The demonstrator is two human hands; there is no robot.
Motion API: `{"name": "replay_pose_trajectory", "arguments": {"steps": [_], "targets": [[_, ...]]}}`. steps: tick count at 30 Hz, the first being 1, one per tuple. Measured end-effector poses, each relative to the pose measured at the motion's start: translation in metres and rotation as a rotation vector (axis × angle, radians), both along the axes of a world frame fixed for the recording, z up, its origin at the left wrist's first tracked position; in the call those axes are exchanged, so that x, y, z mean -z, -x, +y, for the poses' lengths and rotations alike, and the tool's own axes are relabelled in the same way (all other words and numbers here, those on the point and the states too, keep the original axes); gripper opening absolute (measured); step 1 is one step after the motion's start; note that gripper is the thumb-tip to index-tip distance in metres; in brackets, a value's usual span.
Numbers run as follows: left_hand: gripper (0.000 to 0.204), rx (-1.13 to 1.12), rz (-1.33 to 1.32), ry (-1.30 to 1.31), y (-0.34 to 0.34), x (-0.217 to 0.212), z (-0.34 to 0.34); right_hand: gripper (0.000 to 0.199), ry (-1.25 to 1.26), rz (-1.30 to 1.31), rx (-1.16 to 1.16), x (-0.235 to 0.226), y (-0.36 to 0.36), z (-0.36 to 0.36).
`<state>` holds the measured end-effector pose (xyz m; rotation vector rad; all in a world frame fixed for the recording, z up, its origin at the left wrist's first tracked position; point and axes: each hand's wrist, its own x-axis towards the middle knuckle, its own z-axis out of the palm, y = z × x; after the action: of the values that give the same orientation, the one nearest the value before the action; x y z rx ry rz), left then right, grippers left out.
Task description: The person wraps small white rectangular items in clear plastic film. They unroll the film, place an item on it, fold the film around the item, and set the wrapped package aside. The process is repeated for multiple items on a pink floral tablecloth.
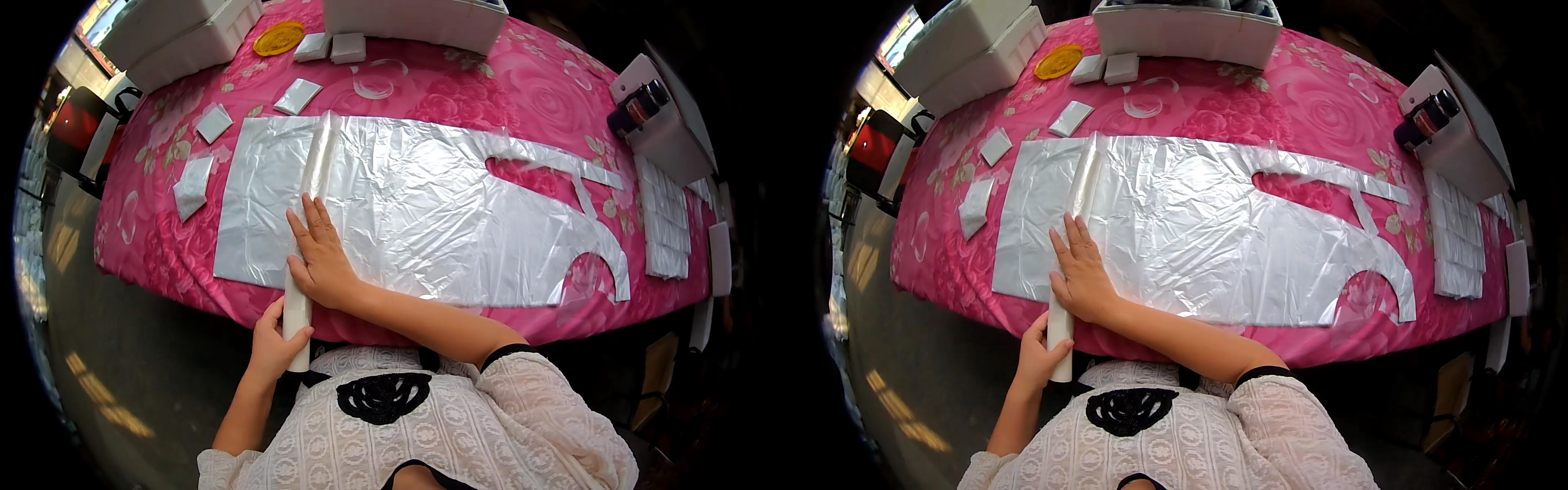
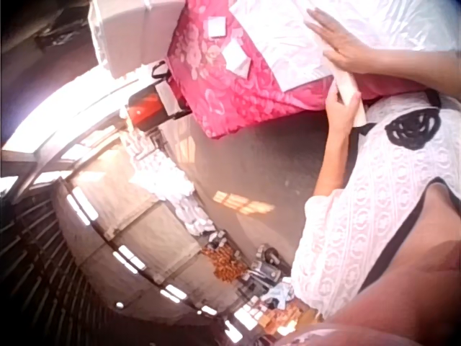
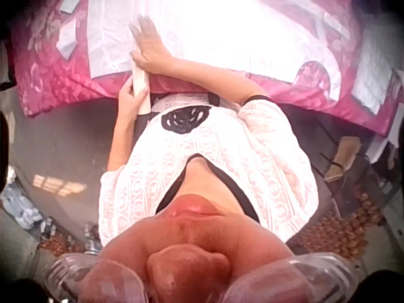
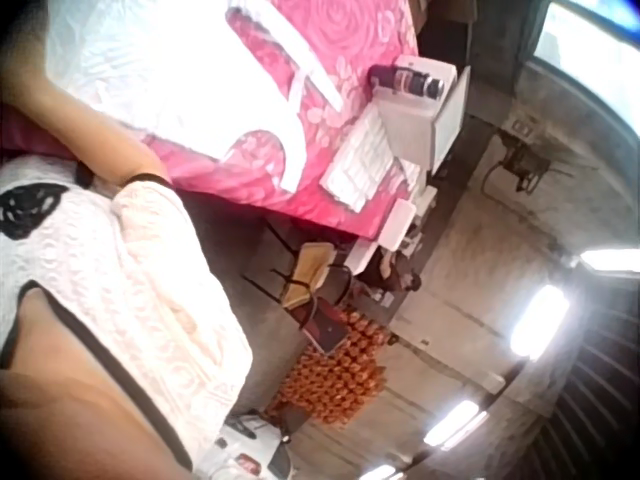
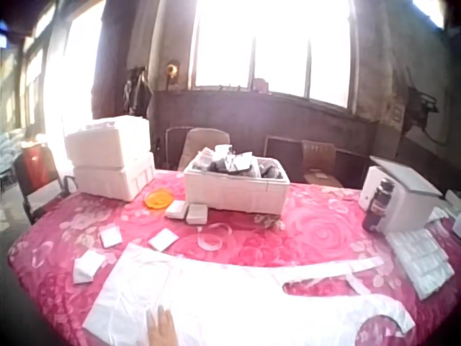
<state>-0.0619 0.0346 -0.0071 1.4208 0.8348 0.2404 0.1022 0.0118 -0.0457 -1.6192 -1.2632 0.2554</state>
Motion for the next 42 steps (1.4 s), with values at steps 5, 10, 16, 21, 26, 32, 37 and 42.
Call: {"name": "replay_pose_trajectory", "arguments": {"steps": [5, 10, 16, 21, 26, 32, 37, 42], "targets": [[0.059, 0.108, -0.236, 0.343, -0.012, -0.019, -0.017, 0.095, -0.164, 0.976, -0.004, -0.038, -0.015, -0.020], [0.074, 0.237, -0.587, 0.973, -0.029, -0.020, -0.016, 0.080, -0.167, 1.714, -0.461, -0.079, -0.041, -0.042], [0.061, 0.389, -0.287, 0.765, -0.056, -0.027, -0.026, 0.079, -0.001, 1.316, -0.392, -0.083, -0.060, -0.063], [0.034, 0.365, -0.015, 0.164, -0.062, -0.022, -0.033, 0.087, -0.031, 1.062, -0.281, -0.077, -0.062, -0.072], [0.039, 0.685, -0.397, 1.277, -0.053, -0.013, -0.024, 0.095, -0.242, 1.227, -0.500, -0.066, -0.056, -0.068], [0.036, 0.471, -0.161, 0.856, -0.073, -0.025, -0.037, 0.086, -0.118, 1.363, -0.453, -0.071, -0.072, -0.083], [0.028, 0.395, -0.064, 0.436, -0.073, -0.027, -0.042, 0.092, -0.114, 1.225, -0.414, -0.069, -0.079, -0.083], [0.031, 0.574, -0.228, 0.758, -0.068, -0.031, -0.035, 0.107, -0.320, 1.317, -0.640, -0.056, -0.072, -0.076]]}}
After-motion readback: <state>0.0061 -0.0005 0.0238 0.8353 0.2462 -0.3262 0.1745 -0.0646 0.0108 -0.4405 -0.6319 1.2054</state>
